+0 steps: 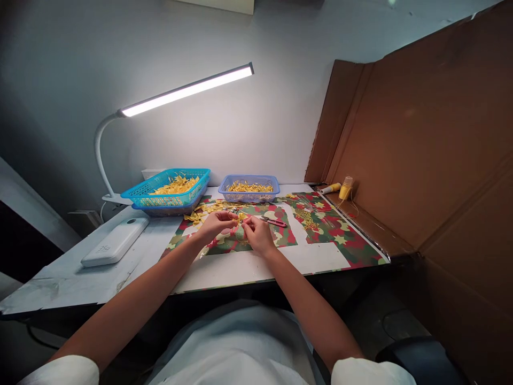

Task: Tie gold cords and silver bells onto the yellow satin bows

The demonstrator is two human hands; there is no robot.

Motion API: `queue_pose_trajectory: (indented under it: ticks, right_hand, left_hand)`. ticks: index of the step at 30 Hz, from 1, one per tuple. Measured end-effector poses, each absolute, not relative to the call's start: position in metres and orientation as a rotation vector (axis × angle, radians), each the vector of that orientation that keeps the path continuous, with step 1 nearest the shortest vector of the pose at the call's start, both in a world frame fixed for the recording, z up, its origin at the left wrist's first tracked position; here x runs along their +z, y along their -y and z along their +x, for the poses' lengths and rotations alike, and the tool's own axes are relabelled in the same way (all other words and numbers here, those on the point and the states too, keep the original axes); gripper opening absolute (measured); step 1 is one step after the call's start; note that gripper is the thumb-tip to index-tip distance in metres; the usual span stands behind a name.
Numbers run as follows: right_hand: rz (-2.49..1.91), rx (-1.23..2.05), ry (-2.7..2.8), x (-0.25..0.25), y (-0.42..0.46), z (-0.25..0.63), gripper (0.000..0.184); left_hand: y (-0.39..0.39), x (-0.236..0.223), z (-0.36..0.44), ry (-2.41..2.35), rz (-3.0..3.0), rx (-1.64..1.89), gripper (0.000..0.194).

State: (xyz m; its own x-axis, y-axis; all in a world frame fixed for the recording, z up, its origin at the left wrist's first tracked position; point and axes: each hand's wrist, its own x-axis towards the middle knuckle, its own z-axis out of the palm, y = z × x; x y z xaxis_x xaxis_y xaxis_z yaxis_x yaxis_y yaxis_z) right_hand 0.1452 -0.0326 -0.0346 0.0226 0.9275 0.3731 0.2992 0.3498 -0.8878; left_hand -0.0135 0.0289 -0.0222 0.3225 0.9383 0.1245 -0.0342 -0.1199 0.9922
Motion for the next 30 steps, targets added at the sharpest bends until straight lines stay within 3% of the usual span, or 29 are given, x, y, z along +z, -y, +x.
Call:
queue_pose_trajectory:
  ticks: [9, 30]
  right_hand:
    - [-1.215, 0.638, 1.547, -0.0375, 0.0317, 0.1452, 0.016]
    - [-1.222, 0.534, 1.471, -0.0424, 0.0290, 0.1395, 0.017]
  left_hand:
    - [-0.0217, -0.0160, -0.0115, -0.919, 1.506, 1.092, 0.011]
    - [-0.0231, -0.0231, -0.0089, -0.856, 1.575, 1.171, 0.022]
